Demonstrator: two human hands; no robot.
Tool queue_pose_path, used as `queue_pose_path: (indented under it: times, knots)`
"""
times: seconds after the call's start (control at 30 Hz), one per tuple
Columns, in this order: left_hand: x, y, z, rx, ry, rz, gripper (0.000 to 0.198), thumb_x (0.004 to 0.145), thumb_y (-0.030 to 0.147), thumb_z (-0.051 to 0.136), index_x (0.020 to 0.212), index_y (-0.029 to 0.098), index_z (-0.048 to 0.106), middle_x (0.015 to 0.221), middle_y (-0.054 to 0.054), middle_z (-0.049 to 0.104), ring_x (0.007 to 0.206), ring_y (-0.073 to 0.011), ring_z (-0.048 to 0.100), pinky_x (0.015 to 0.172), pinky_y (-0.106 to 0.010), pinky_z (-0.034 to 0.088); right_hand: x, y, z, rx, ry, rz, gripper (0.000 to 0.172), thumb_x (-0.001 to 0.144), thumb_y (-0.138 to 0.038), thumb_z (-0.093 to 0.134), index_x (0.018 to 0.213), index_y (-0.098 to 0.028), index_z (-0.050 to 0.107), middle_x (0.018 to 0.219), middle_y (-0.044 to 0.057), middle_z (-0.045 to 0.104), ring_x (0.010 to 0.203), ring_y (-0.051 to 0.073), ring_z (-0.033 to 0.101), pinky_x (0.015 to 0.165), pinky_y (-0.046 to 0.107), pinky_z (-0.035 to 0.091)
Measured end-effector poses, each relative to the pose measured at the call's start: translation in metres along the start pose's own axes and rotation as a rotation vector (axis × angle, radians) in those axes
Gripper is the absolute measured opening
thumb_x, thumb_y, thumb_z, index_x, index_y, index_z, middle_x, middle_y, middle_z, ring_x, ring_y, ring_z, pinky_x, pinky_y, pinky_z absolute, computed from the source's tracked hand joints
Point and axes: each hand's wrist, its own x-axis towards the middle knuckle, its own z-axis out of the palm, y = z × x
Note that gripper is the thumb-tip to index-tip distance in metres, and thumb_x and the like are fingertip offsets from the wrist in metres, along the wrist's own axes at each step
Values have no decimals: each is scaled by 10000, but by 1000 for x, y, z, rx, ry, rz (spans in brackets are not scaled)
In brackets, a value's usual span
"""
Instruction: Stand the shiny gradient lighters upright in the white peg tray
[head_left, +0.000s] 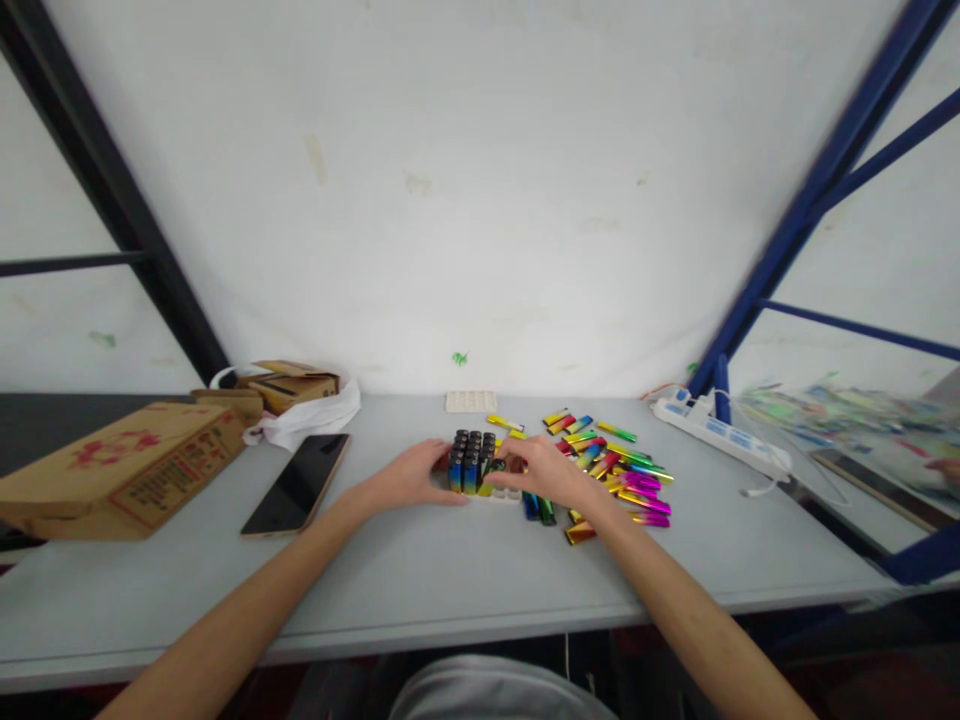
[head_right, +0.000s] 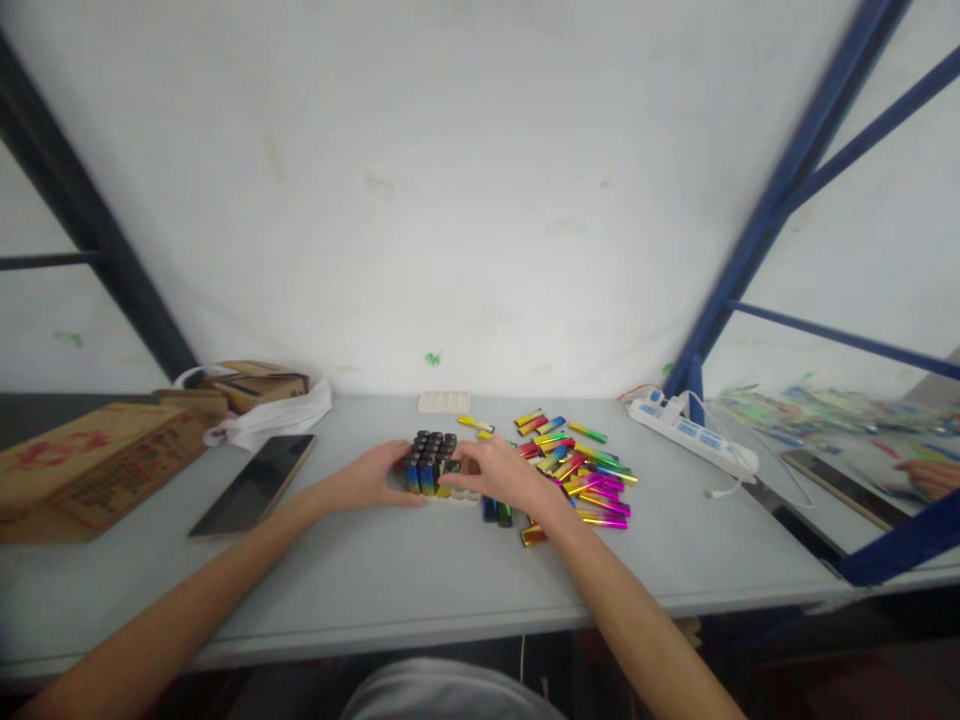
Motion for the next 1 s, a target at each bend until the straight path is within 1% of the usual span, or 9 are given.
queue_pose_path:
  times: [0.13, 0.27, 0.47, 0.53, 0.63, 0.7, 0.83, 0.9, 1.0]
  knots:
    - [1, -2, 1, -4, -2, 0, 732, 666, 724, 856, 1121, 168, 718, 1118, -123, 757, 1017, -345, 683, 901, -409, 540, 2, 2, -1, -27, -50, -37, 470, 943, -676, 700, 806, -228, 660, 676, 3, 682, 599, 174, 579, 591, 275, 367]
    - [1, -4, 2, 2, 1, -6, 694, 663, 730, 850, 1062, 177, 721, 1091, -110, 757, 1010, -340, 685, 906, -408, 541, 3, 5, 1, -55, -79, -23, 499, 959, -661, 695, 725, -225, 630, 623, -20, 623, 565, 146, 491, 587, 270, 300]
    - [0, -2, 0, 12, -4, 6, 666, 679, 702, 852, 1057, 169, 721, 1092, -112, 752, 1019, -347, 681, 913, -422, 545, 6, 2, 8, -245, -38, 29, 501, 882, -608, 820, 622, -219, 643, 561, -2, 586, 532, 139, 438, 593, 287, 237]
    - [0, -1, -1, 18, -11, -10, 683, 670, 719, 850, 1061, 175, 718, 1098, -116, 749, 1026, -351, 680, 919, -428, 547, 6, 6, -1, -265, 12, 40, 528, 934, -623, 755, 615, -218, 641, 565, 7, 595, 532, 144, 445, 601, 292, 246]
    - [0, 0, -2, 6, -14, -5, 669, 702, 708, 835, 1077, 167, 719, 1112, -128, 744, 1019, -348, 682, 918, -435, 551, 0, 20, -30, -316, 192, 140, 575, 1068, -584, 552, 635, -217, 646, 570, 23, 597, 538, 154, 455, 622, 303, 282]
    - [1, 1, -2, -8, -15, -1, 657, 699, 705, 836, 1062, 170, 724, 1100, -129, 743, 1009, -354, 685, 902, -439, 557, -7, 30, -52, -309, 238, 225, 493, 1054, -565, 572, 733, -216, 705, 615, 25, 644, 561, 162, 494, 634, 298, 324]
    - [2, 3, -3, -19, -3, -9, 666, 660, 707, 854, 1055, 185, 733, 1066, -131, 746, 994, -373, 696, 882, -446, 561, -18, 37, -74, -170, 25, 250, 346, 938, -548, 737, 887, -212, 799, 775, 42, 759, 678, 194, 630, 671, 288, 421]
    - [2, 5, -4, -21, -7, -16, 680, 644, 708, 864, 1063, 189, 731, 1052, -130, 754, 966, -366, 700, 859, -438, 562, -18, 36, -71, -137, -82, 221, 284, 891, -494, 800, 884, -211, 815, 809, 44, 765, 712, 204, 657, 678, 291, 445]
    - [2, 6, -9, -1, -41, -33, 666, 654, 715, 852, 1045, 191, 723, 983, -98, 766, 869, -320, 696, 774, -393, 555, -13, 33, -54, -244, -112, 171, 186, 928, -390, 791, 893, -209, 815, 864, 59, 756, 778, 216, 672, 731, 305, 471]
